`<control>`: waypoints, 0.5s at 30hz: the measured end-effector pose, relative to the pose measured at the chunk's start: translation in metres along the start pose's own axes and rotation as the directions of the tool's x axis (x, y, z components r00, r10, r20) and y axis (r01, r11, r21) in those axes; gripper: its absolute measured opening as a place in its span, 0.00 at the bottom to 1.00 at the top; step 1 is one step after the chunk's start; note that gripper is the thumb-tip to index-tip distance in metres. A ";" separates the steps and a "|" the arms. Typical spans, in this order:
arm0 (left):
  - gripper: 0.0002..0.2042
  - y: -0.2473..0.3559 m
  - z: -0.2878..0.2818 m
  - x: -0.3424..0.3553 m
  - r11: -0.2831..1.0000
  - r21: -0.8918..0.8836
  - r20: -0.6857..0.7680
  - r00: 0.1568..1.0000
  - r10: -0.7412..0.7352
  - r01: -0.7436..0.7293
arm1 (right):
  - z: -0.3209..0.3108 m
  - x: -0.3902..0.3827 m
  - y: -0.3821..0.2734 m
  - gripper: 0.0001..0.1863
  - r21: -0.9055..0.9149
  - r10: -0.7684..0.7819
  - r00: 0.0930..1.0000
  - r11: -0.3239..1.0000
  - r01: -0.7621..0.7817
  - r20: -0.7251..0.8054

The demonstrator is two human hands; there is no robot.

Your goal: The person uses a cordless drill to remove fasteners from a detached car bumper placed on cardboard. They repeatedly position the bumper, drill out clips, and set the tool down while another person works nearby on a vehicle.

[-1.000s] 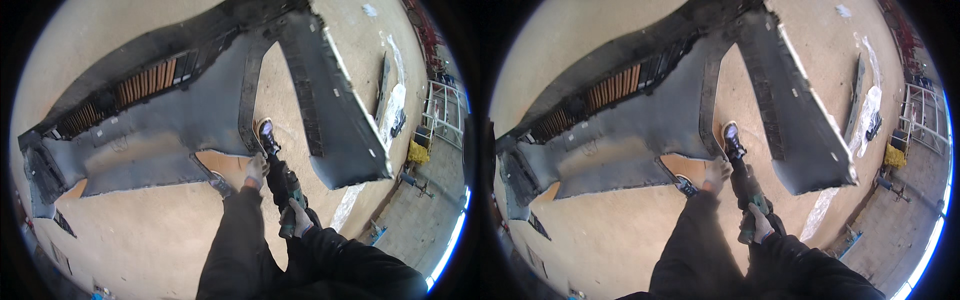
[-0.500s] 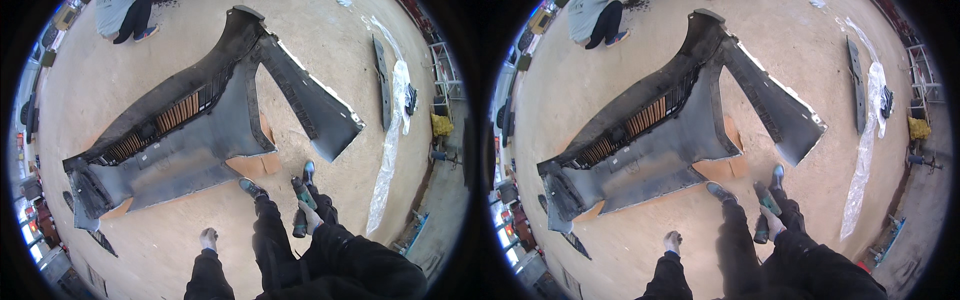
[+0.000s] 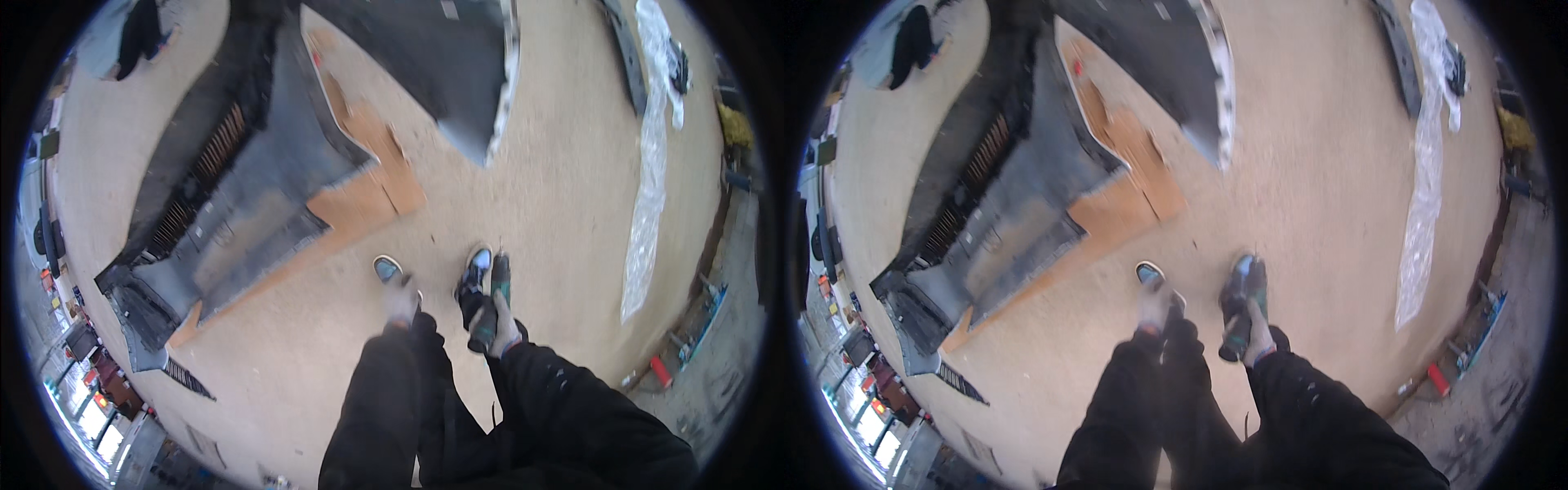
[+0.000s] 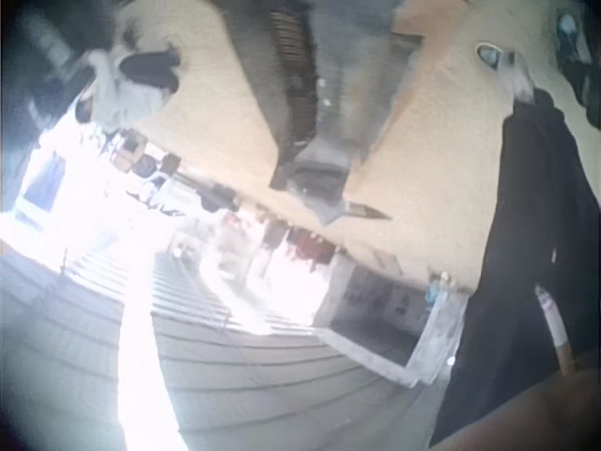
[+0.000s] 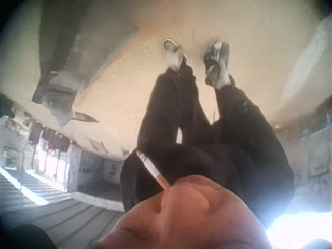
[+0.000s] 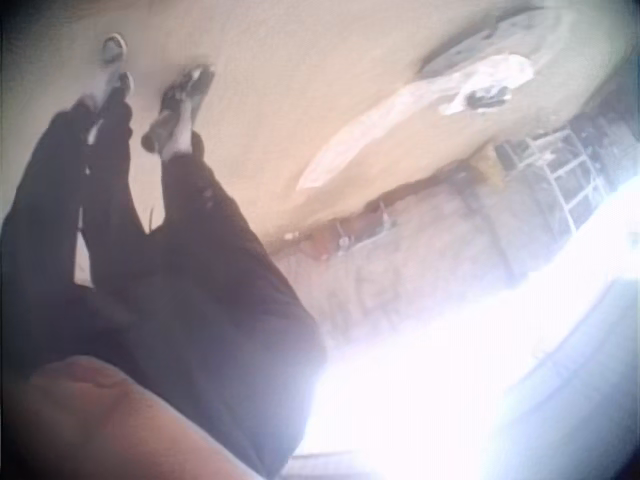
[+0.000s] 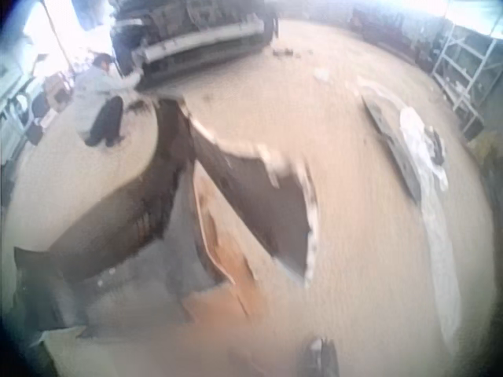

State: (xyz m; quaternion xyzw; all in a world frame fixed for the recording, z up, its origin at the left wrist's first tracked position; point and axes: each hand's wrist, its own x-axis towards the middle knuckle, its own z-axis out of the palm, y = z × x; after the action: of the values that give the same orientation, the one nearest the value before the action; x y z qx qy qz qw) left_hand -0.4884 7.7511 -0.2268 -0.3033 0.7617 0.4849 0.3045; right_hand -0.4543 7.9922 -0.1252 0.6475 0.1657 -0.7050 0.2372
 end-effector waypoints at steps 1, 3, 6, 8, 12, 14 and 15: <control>0.18 0.000 0.016 0.008 0.998 0.018 0.008 0.998 -0.065 0.065 | -0.008 0.006 0.000 0.22 0.038 0.009 0.999 0.999 -0.011 0.045; 0.18 -0.002 0.059 0.025 0.997 0.010 0.064 0.995 -0.080 0.079 | -0.020 0.019 0.002 0.21 0.191 0.015 1.000 0.981 -0.014 -0.004; 0.19 -0.024 0.082 0.048 0.998 -0.007 0.043 0.998 -0.054 0.054 | -0.030 0.036 0.007 0.22 0.375 0.104 0.993 0.919 -0.120 0.064; 0.19 -0.042 0.099 0.058 0.994 0.071 0.041 0.996 -0.083 0.080 | -0.034 0.049 0.009 0.24 0.328 0.109 0.992 0.937 -0.121 0.055; 0.21 -0.081 0.144 0.095 0.985 0.030 -0.151 0.974 -0.166 0.173 | -0.039 0.068 0.017 0.25 0.361 0.116 0.990 0.923 -0.136 0.076; 0.18 -0.095 0.173 0.119 0.983 0.130 -0.275 0.957 -0.093 0.133 | -0.040 0.067 0.023 0.24 0.310 0.074 0.996 0.947 -0.088 0.057; 0.17 -0.100 0.181 0.133 0.977 0.172 -0.319 0.945 -0.069 0.129 | -0.041 0.064 0.026 0.24 0.115 0.030 0.999 0.993 -0.029 -0.014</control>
State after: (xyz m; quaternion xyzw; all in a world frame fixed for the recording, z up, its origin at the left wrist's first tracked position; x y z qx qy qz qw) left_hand -0.4657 7.8612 -0.4453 -0.3834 0.8268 0.3399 0.2321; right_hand -0.4091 7.9848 -0.1907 0.6678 0.1173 -0.7048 0.2088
